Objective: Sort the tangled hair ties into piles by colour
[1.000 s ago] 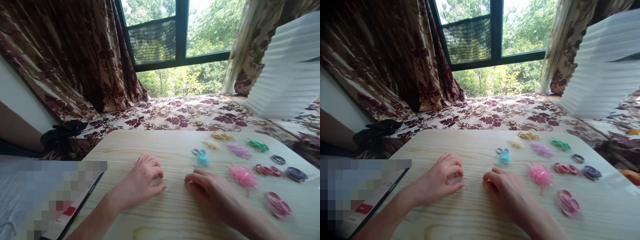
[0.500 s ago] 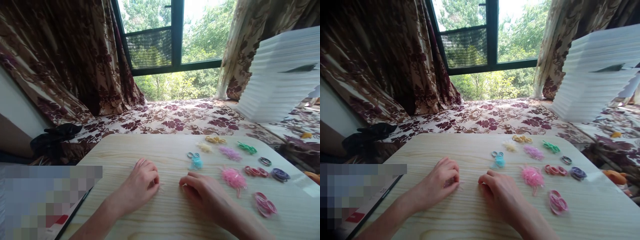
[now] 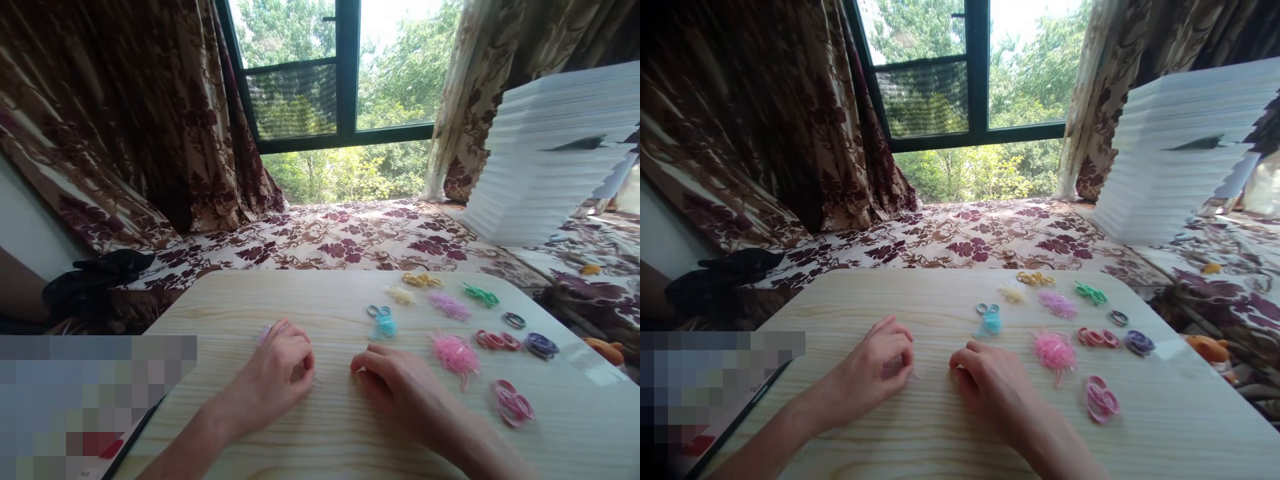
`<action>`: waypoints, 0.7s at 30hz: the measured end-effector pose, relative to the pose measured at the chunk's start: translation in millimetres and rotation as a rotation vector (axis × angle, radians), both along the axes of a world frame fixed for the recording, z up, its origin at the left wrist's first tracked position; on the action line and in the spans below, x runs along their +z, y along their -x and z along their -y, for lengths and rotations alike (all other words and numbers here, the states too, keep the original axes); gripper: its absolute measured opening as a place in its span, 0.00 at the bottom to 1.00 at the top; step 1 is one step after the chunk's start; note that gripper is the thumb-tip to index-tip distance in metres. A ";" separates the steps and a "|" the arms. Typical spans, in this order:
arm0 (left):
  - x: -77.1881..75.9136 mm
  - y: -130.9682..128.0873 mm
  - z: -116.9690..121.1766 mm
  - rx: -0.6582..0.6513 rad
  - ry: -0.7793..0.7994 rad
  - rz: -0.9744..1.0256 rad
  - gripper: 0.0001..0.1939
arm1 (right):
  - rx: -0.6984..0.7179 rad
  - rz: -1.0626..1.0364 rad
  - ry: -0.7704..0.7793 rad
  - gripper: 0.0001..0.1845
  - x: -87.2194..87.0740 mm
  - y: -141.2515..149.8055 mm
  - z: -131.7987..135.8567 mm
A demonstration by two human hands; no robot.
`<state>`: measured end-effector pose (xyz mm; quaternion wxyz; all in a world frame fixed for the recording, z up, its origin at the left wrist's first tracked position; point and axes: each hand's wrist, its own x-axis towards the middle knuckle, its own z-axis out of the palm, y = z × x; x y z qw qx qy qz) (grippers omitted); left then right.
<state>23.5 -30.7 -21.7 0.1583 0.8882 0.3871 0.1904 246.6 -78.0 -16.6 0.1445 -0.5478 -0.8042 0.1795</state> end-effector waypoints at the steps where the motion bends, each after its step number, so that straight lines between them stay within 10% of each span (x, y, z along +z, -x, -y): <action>1: 1.1 -1.0 1.1 0.014 0.014 0.012 0.07 | 0.003 -0.002 -0.003 0.14 -0.2 0.0 0.1; 21: 8.3 -7.3 8.4 -0.005 0.202 0.188 0.09 | 0.006 -0.005 -0.018 0.13 -0.9 0.2 -0.1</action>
